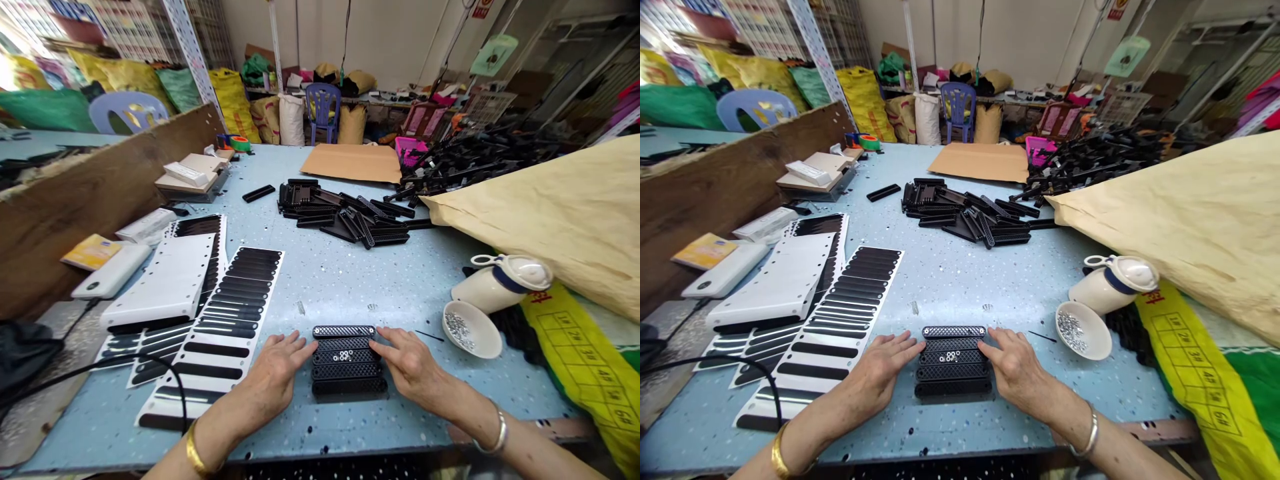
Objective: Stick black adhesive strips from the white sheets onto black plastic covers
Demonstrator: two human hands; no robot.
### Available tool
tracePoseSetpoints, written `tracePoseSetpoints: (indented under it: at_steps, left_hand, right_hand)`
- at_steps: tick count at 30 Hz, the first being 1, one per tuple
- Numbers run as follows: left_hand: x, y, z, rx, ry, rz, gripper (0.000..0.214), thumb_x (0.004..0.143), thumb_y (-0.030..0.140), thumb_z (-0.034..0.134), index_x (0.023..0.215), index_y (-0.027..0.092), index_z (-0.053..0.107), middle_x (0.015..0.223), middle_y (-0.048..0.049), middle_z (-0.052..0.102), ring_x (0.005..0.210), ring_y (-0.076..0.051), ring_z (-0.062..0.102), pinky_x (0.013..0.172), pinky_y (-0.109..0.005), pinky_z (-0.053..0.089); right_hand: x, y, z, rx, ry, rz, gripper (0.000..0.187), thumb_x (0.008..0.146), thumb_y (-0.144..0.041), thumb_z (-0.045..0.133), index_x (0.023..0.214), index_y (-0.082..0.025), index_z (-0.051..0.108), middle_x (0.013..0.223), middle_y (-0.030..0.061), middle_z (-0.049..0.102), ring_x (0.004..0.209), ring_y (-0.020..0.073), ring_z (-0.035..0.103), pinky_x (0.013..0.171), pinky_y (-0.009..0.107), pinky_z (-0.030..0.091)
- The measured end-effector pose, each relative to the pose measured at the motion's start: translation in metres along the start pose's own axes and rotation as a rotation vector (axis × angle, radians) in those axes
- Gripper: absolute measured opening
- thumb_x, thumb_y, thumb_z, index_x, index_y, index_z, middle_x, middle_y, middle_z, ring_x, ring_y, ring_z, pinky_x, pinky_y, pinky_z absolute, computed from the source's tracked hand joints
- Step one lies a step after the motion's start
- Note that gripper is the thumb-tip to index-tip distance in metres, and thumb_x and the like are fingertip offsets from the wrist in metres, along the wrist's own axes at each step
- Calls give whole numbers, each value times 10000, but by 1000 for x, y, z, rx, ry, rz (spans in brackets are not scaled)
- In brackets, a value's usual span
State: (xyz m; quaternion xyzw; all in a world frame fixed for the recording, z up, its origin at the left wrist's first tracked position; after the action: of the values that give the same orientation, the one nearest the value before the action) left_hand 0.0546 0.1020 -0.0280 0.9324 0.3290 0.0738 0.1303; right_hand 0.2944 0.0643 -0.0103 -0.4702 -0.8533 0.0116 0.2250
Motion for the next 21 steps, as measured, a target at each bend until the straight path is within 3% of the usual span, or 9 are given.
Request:
tracePoseSetpoints:
  at_steps: [5, 10, 15, 21]
  left_hand:
    - [-13, 11, 17, 157, 30, -31, 892, 633, -90, 426, 1494, 138, 376, 1450, -180, 528, 1381, -408, 396, 1034, -607, 369]
    - [-14, 13, 19, 240, -14, -120, 940, 623, -57, 457, 1529, 141, 306, 1443, -219, 511, 1354, -462, 392, 969, -605, 403]
    - [-7, 14, 14, 219, 41, -99, 828, 669, -61, 452, 1479, 95, 379, 1352, -224, 596, 1293, -430, 486, 931, -574, 466]
    - [-5, 13, 1, 92, 168, -99, 655, 775, -25, 434, 1413, 117, 463, 1276, -194, 662, 1250, -404, 548, 881, -566, 513]
  right_hand:
    - [-1, -1, -1, 19, 13, -1, 456, 822, 15, 434, 1174, -134, 682, 1137, 216, 670, 981, 303, 631, 745, 481, 565]
    - [-3, -1, 2, 4, 5, 23, 453, 825, 7, 447, 1171, -155, 689, 1138, 198, 672, 981, 290, 631, 755, 468, 566]
    - [-3, -2, 2, 2, -13, 27, 443, 827, 0, 450, 1163, -151, 697, 1138, 202, 678, 979, 298, 636, 749, 474, 566]
    - [-2, 1, 3, 27, 13, 31, 416, 839, -19, 465, 1147, -168, 702, 1129, 178, 688, 967, 274, 645, 758, 451, 566]
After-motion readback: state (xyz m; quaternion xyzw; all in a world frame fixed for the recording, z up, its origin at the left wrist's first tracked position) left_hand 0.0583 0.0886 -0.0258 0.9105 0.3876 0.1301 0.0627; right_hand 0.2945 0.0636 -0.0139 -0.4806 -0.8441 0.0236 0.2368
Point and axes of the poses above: each hand's wrist, its own x-axis towards the middle knuckle, its own z-axis out of the palm, y = z × x, the point moved 7 cm from there along x, towards the middle knuckle
